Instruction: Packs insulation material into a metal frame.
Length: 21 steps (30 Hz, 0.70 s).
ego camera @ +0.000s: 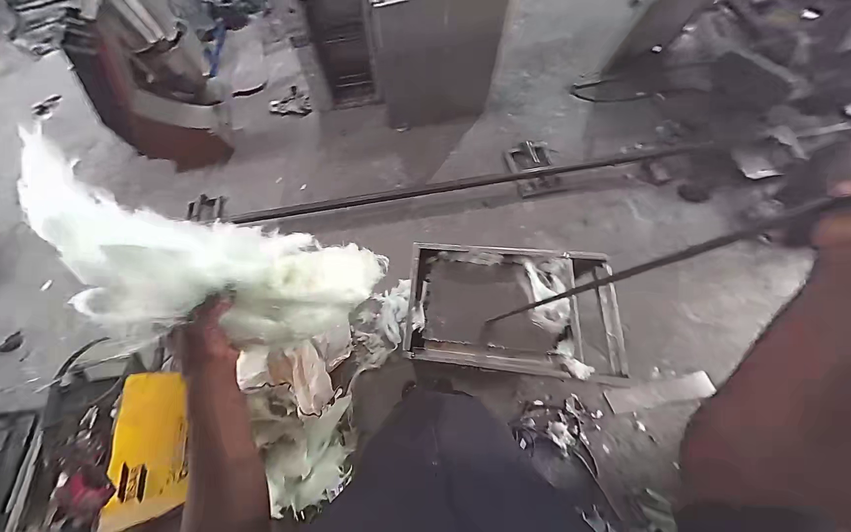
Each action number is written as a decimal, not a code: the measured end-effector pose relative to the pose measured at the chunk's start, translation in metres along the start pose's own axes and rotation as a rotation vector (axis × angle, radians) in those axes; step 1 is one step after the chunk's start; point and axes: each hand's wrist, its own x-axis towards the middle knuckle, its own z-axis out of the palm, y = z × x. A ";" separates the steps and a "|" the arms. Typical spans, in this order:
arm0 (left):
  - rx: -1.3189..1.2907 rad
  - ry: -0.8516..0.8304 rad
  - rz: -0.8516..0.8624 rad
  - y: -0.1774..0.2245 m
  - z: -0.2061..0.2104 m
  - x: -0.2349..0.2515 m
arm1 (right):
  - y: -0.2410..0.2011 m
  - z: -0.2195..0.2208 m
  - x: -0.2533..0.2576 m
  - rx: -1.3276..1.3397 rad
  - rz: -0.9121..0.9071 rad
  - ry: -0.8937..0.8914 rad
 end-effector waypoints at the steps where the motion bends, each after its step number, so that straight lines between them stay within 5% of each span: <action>1: 0.029 -0.079 0.000 -0.007 0.024 -0.009 | -0.013 0.011 -0.012 -0.025 -0.036 0.109; 8: 0.238 -0.647 0.038 -0.075 0.177 -0.102 | -0.066 0.011 -0.080 -0.045 -0.246 0.303; 12: 0.434 -0.917 0.225 -0.111 0.245 -0.155 | -0.076 -0.013 -0.118 -0.040 -0.275 0.373; 17: 0.705 -1.050 0.062 -0.159 0.327 -0.203 | -0.051 -0.054 -0.159 0.005 -0.223 0.140; 21: 0.873 -1.038 -0.100 -0.219 0.358 -0.216 | 0.007 -0.075 -0.176 0.170 -0.039 0.202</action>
